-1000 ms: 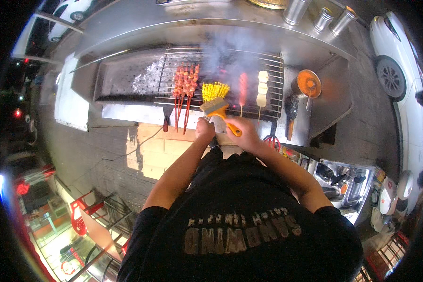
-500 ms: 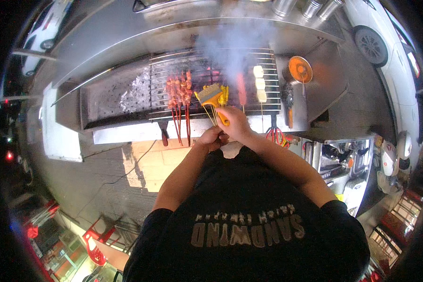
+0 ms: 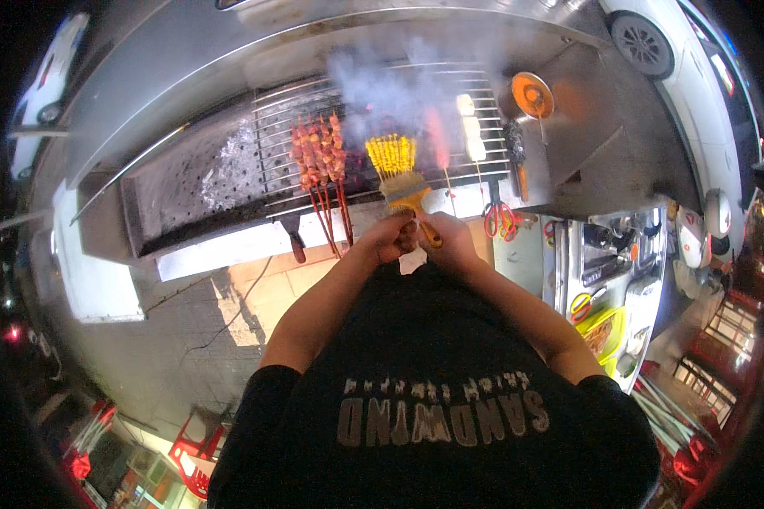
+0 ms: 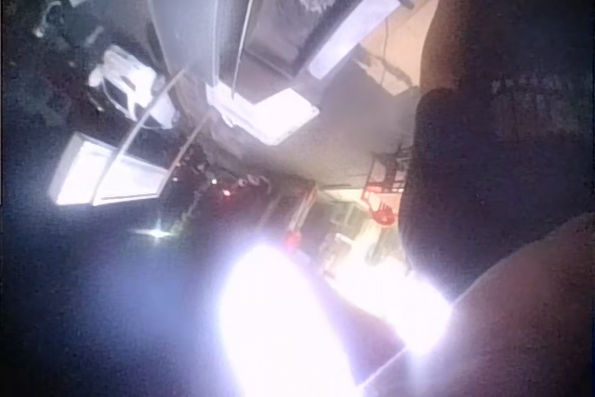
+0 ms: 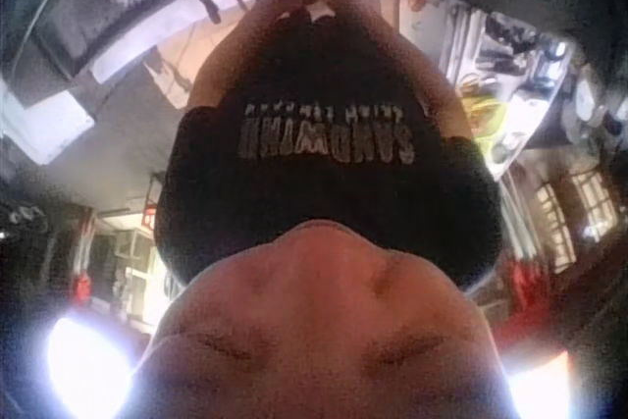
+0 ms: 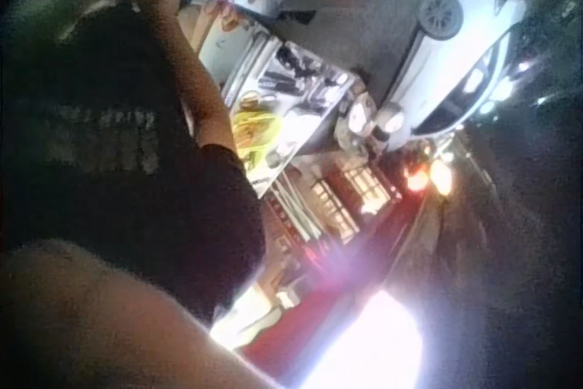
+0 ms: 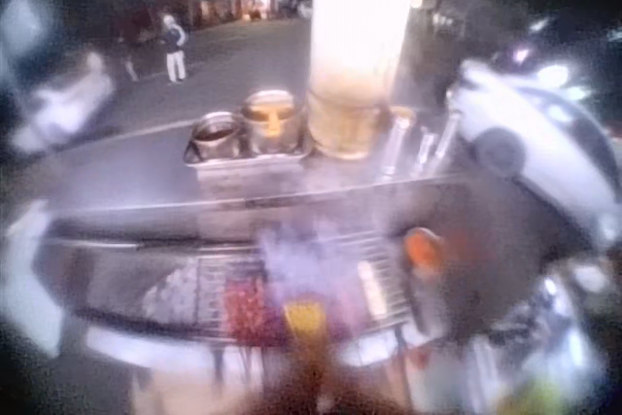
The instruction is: The person grills multiple skewers of meat and other items on a charcoal grill. They repeatedly brush sauce onto the skewers, rotate them, and adjust their positions to cook evenly. The person also adds new skewers to the grill during the process.
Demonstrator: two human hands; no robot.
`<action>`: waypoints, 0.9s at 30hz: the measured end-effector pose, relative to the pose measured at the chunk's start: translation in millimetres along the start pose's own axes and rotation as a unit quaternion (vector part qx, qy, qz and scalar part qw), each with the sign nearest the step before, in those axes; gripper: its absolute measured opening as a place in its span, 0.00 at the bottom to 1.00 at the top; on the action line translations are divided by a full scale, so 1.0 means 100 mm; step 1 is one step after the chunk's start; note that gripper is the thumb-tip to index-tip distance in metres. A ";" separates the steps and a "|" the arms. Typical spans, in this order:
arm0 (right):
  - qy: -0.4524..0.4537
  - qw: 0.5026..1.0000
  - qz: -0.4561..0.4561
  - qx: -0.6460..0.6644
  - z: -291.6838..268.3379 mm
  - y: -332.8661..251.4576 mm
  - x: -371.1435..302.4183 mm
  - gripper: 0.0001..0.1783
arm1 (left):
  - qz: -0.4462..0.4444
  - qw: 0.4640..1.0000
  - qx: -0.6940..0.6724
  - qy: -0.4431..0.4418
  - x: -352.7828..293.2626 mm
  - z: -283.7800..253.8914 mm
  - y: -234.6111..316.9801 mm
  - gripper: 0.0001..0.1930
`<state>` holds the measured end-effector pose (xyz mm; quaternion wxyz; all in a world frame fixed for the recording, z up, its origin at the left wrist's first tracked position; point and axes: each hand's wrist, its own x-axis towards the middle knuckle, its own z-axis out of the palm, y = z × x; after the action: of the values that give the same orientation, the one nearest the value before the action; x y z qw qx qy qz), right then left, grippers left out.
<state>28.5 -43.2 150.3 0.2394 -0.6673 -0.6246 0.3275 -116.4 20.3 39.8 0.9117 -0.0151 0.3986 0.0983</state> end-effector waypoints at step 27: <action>0.121 0.987 -0.058 0.091 -0.24 -0.32 0.38 0.13 | 0.059 0.996 0.051 -0.053 0.11 -0.32 -0.14 0.14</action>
<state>24.3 -0.1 184.6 0.3917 -0.6400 -0.5964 0.2853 -129.5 4.7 9.5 0.9240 0.0601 0.3540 0.1318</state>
